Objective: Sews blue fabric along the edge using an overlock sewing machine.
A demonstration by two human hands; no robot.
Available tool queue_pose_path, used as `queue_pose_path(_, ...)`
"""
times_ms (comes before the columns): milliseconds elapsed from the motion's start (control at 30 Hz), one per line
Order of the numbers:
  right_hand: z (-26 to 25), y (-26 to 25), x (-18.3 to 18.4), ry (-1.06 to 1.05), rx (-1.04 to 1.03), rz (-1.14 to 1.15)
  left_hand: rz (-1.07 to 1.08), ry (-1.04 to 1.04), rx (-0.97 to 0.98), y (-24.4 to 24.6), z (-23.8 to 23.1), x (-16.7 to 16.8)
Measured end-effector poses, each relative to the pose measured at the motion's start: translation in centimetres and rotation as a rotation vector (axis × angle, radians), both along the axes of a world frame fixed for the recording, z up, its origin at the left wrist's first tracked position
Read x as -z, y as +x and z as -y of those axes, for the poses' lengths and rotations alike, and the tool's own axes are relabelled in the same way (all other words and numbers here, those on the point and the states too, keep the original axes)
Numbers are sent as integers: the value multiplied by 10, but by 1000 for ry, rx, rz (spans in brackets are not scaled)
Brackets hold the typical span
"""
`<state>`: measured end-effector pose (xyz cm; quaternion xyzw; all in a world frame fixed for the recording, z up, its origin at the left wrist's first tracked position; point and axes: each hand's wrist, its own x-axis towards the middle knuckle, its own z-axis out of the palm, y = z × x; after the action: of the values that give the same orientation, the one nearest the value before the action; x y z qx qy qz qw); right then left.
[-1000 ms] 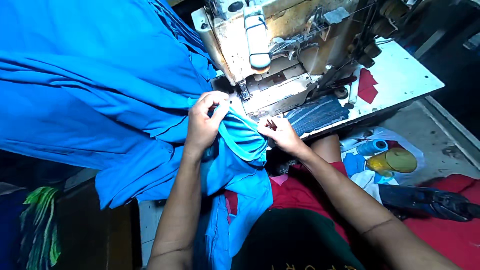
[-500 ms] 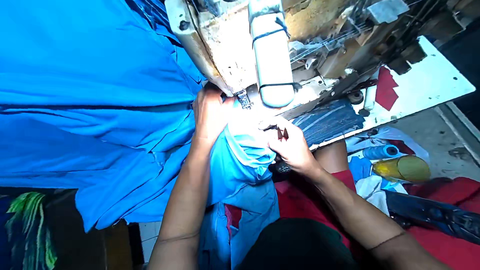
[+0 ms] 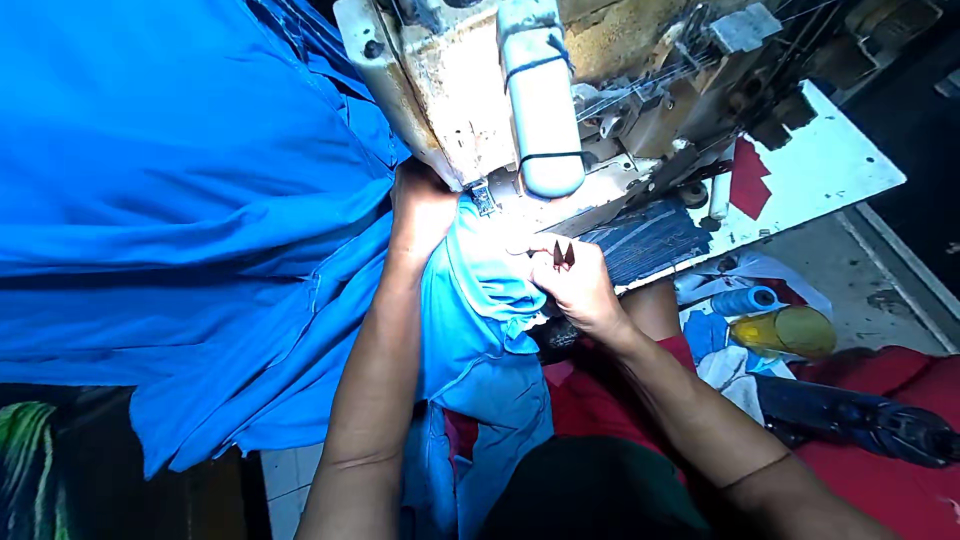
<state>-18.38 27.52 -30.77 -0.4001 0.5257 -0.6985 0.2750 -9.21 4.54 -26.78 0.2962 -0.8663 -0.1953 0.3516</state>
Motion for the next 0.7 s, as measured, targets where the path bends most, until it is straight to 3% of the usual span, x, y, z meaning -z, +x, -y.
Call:
queue_pose_path(267,5,1,-4,-3,-9,-30,-137,41,182,3,-4,-15)
queue_pose_path(400,3,1,-5,-4,-19,-69,-84,-73,17,12,-23,-22)
queue_pose_path(500,0,-2,-6,-22,-44,-110,-141,-191,-19,46,-77,-13)
queue_pose_path(600,-7,-8,-10,11,-79,-197,141,-229,168,82,-135,18)
queue_pose_path(700,-10,-18,-12,67,-125,-581,391,-249,207,110,-159,42)
